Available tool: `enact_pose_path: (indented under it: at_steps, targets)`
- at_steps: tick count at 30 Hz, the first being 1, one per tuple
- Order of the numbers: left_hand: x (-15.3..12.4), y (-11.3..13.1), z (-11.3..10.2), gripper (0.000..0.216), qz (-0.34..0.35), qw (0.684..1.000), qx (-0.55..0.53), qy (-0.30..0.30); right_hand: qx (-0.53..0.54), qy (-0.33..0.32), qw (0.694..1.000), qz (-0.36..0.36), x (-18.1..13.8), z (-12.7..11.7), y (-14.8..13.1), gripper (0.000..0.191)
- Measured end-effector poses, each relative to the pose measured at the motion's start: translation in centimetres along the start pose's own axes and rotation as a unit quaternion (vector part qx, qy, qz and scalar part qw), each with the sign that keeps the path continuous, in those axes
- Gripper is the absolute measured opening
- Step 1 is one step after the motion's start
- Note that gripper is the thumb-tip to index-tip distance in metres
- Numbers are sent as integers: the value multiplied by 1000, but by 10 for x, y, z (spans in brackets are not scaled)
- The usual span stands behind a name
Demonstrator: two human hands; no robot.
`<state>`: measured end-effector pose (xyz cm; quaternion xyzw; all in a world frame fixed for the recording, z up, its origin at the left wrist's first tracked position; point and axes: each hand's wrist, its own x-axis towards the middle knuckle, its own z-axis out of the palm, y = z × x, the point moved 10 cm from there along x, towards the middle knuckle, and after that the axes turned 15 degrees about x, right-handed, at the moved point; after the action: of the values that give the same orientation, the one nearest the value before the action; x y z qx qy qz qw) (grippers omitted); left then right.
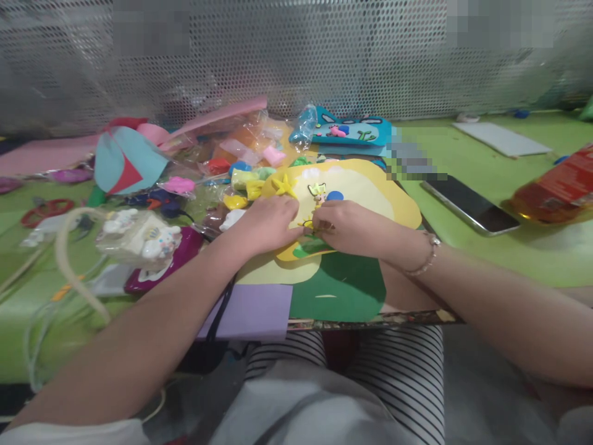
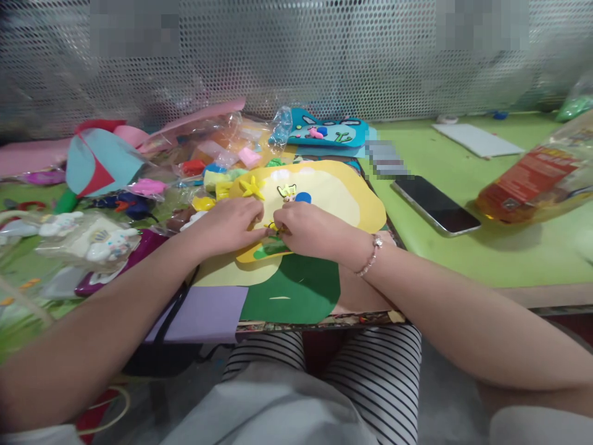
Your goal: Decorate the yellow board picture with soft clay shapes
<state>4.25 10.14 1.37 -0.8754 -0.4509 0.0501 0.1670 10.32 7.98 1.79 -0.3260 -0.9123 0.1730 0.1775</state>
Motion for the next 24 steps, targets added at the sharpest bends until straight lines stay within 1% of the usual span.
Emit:
enact_pose_path:
  at_steps: [2,5,10,19,24]
  targets:
    - [1,-1,1,32,-2,1000,2,-2,3,-1,1000,-1,0,1,0,9]
    - [1,0,2,34,0,1000,3,-1,-6,-6,1000,-4,1,3,0,14]
    - [1,0,1,36,1,1000,11,5,-26,-23,999,-24,2,7,0,17]
    - [0,2,-2,34,-1,1000,10,8,-74,-14,996,-36,2,8,-2,18]
    - [-1,3,-1,33,-9,1000,14,1,-78,-10,996,-36,1,6,-1,17]
